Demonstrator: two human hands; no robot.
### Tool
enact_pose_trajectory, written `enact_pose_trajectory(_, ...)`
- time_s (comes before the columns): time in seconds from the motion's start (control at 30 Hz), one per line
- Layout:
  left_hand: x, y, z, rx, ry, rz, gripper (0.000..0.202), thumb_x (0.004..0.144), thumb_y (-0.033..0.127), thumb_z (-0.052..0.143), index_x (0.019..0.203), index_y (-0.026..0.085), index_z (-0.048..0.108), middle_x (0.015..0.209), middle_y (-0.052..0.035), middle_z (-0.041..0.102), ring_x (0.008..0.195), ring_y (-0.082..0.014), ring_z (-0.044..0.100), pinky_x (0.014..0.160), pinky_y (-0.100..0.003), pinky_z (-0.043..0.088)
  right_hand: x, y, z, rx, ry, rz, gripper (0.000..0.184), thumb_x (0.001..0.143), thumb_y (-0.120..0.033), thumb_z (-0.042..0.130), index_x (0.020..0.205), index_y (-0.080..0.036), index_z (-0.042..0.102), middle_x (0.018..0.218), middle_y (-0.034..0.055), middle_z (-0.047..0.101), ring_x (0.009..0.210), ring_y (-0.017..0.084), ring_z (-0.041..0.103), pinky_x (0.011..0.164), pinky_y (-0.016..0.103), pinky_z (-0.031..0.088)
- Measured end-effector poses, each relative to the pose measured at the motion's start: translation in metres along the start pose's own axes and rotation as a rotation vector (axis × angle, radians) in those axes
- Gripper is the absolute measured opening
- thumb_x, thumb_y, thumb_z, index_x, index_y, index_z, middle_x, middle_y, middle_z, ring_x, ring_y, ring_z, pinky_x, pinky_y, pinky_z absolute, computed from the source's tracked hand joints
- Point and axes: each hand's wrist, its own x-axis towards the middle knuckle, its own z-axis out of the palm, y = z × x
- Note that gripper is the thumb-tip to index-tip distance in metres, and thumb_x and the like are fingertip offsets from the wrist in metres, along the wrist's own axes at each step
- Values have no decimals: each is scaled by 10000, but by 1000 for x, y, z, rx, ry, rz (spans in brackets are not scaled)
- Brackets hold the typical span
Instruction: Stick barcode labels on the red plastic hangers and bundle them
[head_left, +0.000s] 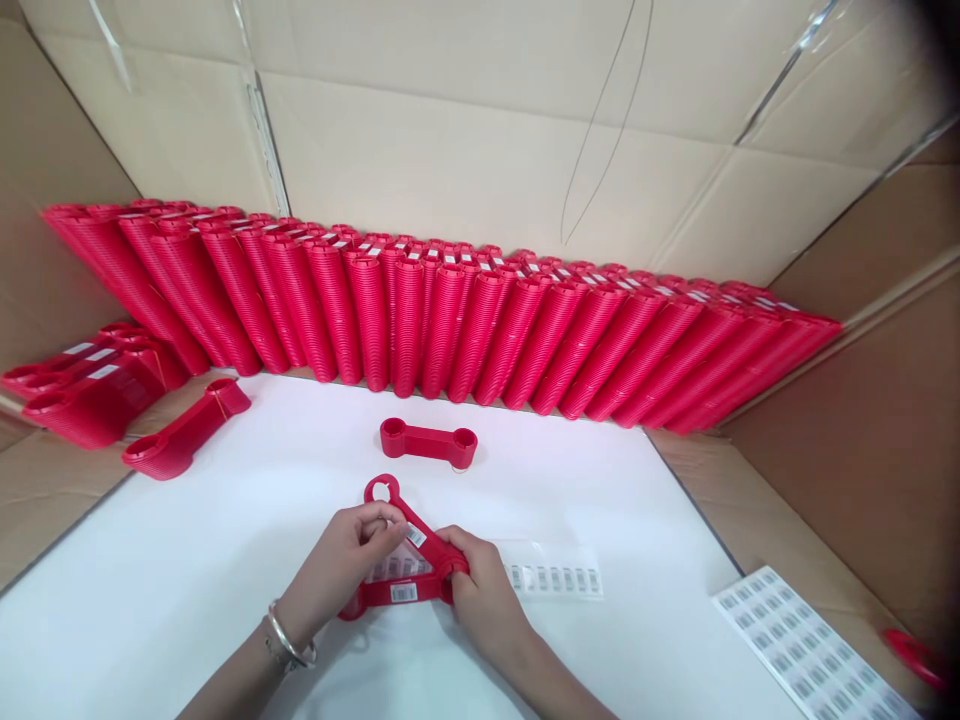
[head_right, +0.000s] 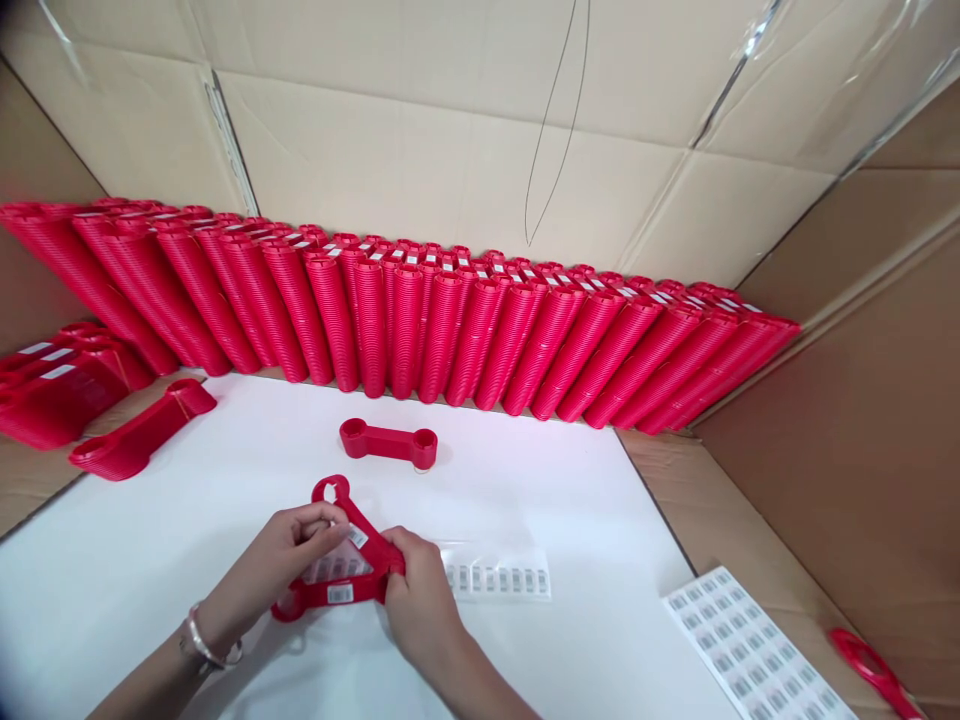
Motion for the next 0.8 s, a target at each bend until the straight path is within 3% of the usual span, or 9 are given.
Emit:
enact_pose_trajectory(0.33, 0, -2, 2, 58, 28, 44, 322, 798, 467, 505, 781, 158, 591, 487, 89, 247, 462, -77, 268, 468, -207, 242, 1, 0, 1, 42, 12, 16, 374, 569, -24, 325, 736, -151, 635, 655, 6, 593, 641, 146, 512, 608, 239, 384)
enact_pose_trajectory(0.53, -4, -2, 6, 229, 86, 106, 319, 831, 459, 451, 781, 171, 580, 492, 80, 261, 469, -88, 294, 472, -210, 273, 0, -1, 2, 48, 8, 11, 412, 569, -18, 319, 775, -149, 651, 666, 7, 600, 648, 147, 519, 616, 239, 390)
enact_pose_trajectory(0.63, -6, -7, 10, 478, 185, 243, 289, 868, 396, 407, 772, 178, 569, 497, 66, 334, 465, -94, 338, 473, -218, 292, 1, -1, 1, 51, -1, -1, 420, 563, -15, 317, 784, -149, 648, 694, 11, 614, 671, 150, 533, 639, 242, 397)
enact_pose_trajectory(0.73, -7, -13, 12, 717, 321, 519, 215, 877, 310, 420, 788, 169, 557, 644, 13, 510, 569, -115, 471, 541, -231, 377, 1, -1, 1, 48, -7, -18, 398, 573, -19, 320, 775, -154, 635, 708, 11, 616, 686, 151, 535, 653, 244, 396)
enact_pose_trajectory(0.8, -7, -15, 13, 821, 417, 705, 155, 870, 268, 450, 818, 159, 547, 757, -25, 541, 677, -136, 516, 609, -246, 426, -1, -1, 2, 37, -9, -34, 373, 580, -23, 325, 760, -161, 621, 682, 3, 595, 677, 148, 526, 642, 240, 390)
